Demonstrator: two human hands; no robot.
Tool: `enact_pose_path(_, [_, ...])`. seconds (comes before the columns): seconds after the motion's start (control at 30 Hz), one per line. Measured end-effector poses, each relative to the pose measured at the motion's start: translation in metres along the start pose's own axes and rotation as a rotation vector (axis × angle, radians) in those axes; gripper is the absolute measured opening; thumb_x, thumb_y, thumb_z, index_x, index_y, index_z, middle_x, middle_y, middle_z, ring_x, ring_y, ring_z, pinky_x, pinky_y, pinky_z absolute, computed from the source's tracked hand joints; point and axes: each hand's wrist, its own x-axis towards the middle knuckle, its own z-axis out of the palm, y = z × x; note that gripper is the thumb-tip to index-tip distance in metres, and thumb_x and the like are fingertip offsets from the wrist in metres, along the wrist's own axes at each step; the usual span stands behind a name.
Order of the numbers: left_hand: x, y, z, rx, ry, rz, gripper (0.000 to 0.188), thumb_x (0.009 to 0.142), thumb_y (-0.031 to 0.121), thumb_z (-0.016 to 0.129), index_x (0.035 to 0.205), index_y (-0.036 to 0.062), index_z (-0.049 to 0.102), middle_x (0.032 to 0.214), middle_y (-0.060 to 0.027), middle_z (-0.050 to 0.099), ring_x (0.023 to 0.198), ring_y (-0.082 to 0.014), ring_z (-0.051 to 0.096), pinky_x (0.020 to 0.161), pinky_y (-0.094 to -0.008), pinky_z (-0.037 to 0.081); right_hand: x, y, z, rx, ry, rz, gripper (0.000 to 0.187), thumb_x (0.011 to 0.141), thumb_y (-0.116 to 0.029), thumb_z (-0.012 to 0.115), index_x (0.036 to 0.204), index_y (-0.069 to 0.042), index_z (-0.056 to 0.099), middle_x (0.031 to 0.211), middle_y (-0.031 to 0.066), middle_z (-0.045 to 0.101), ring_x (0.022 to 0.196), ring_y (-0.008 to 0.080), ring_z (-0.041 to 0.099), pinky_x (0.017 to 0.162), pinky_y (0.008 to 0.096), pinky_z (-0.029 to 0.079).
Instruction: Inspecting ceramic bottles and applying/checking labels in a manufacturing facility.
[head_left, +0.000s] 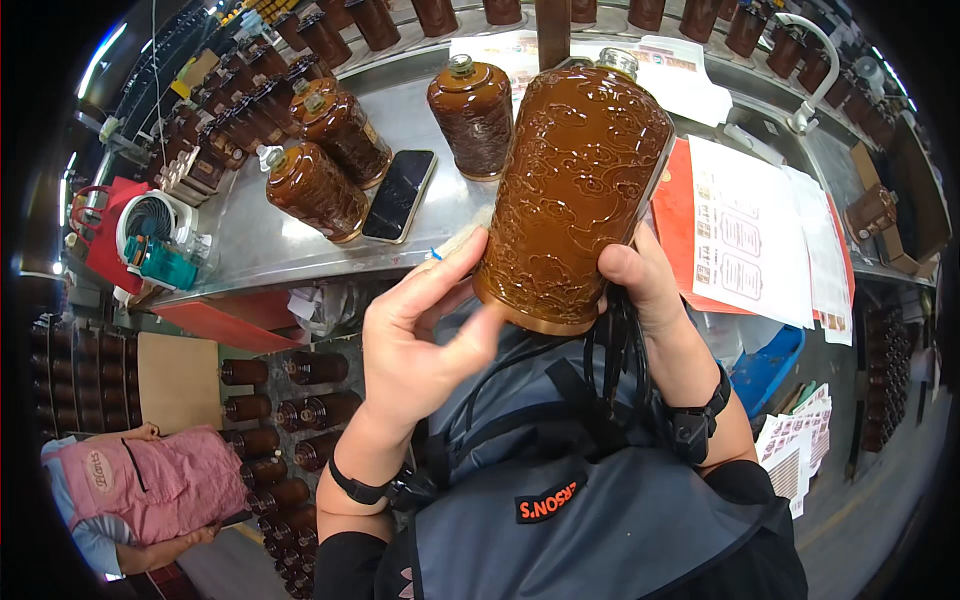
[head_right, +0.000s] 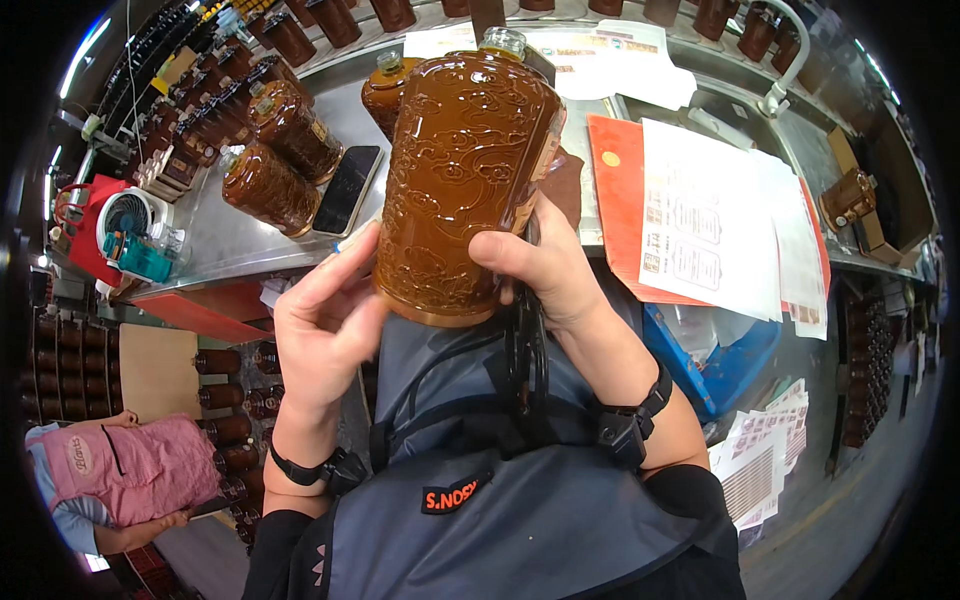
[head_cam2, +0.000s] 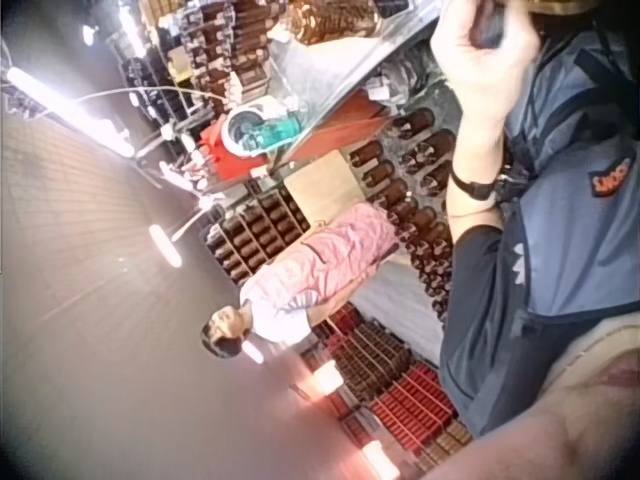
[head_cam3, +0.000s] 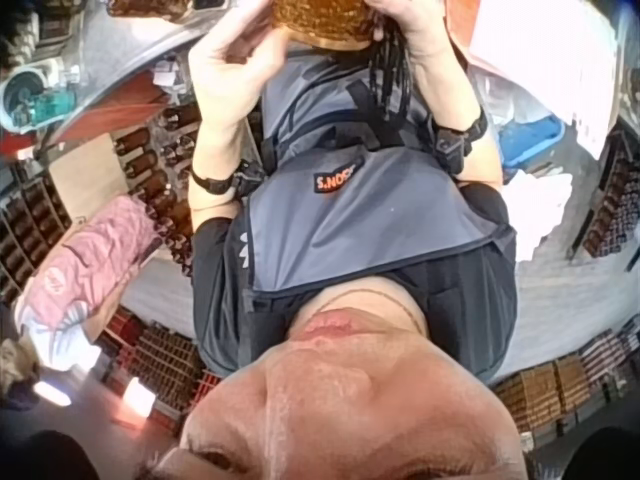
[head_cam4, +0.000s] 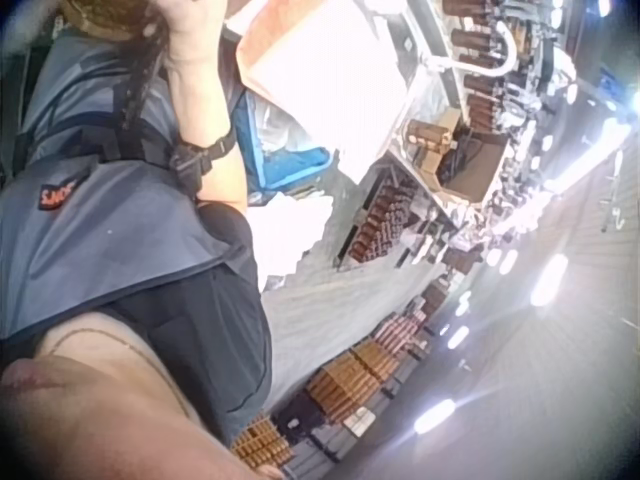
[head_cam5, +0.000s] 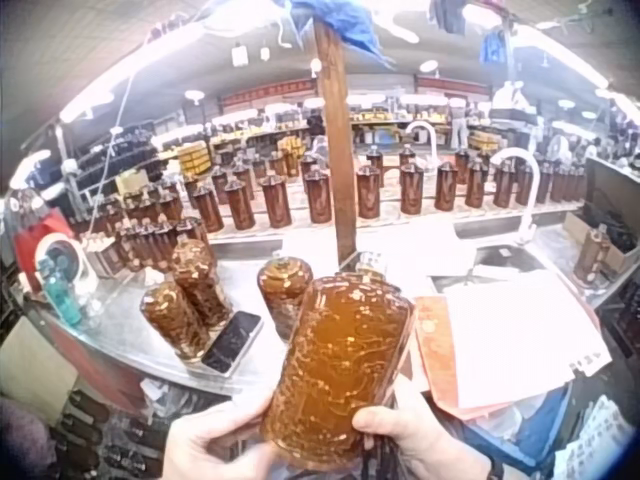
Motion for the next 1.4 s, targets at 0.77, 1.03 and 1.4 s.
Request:
enact_pose_path(0.77, [0.004, 0.008, 0.014, -0.075, 0.039, 0.015, 0.059, 0.076, -0.009, 0.068, 0.132, -0.0053, 0.049, 0.131, -0.0155, 0.052, 0.122, -0.0203, 0.051, 0.105, -0.0323, 0.039, 0.000, 0.002, 0.002, 0.045, 0.050, -0.024, 0.083, 0.065, -0.047, 0.078, 0.125, 0.001, 0.047, 0.103, 0.0045, 0.060, 0.074, 0.0051, 0.057, 0.047, 0.0156, 0.042])
enact_pose_path(1.03, [0.004, 0.014, 0.014, -0.091, 0.067, -0.035, 0.054, 0.077, -0.010, 0.064, 0.130, -0.0046, 0.052, 0.121, -0.0116, 0.058, 0.113, -0.0152, 0.054, 0.102, -0.0286, 0.038, -0.001, 0.011, -0.001, 0.074, 0.043, -0.058, 0.084, 0.064, -0.053, 0.078, 0.121, 0.001, 0.050, 0.098, 0.0052, 0.062, 0.072, 0.0058, 0.059, 0.047, 0.0151, 0.043])
enact_pose_path(1.4, [0.005, 0.017, 0.018, 0.024, 0.088, 0.057, 0.056, 0.073, -0.005, 0.069, 0.128, -0.0041, 0.055, 0.121, -0.0133, 0.060, 0.113, -0.0164, 0.055, 0.100, -0.0285, 0.038, -0.001, 0.013, 0.005, 0.127, 0.091, -0.043, 0.089, 0.060, -0.060, 0.077, 0.117, 0.003, 0.052, 0.094, 0.0056, 0.063, 0.066, 0.0063, 0.059, 0.045, 0.0156, 0.043])
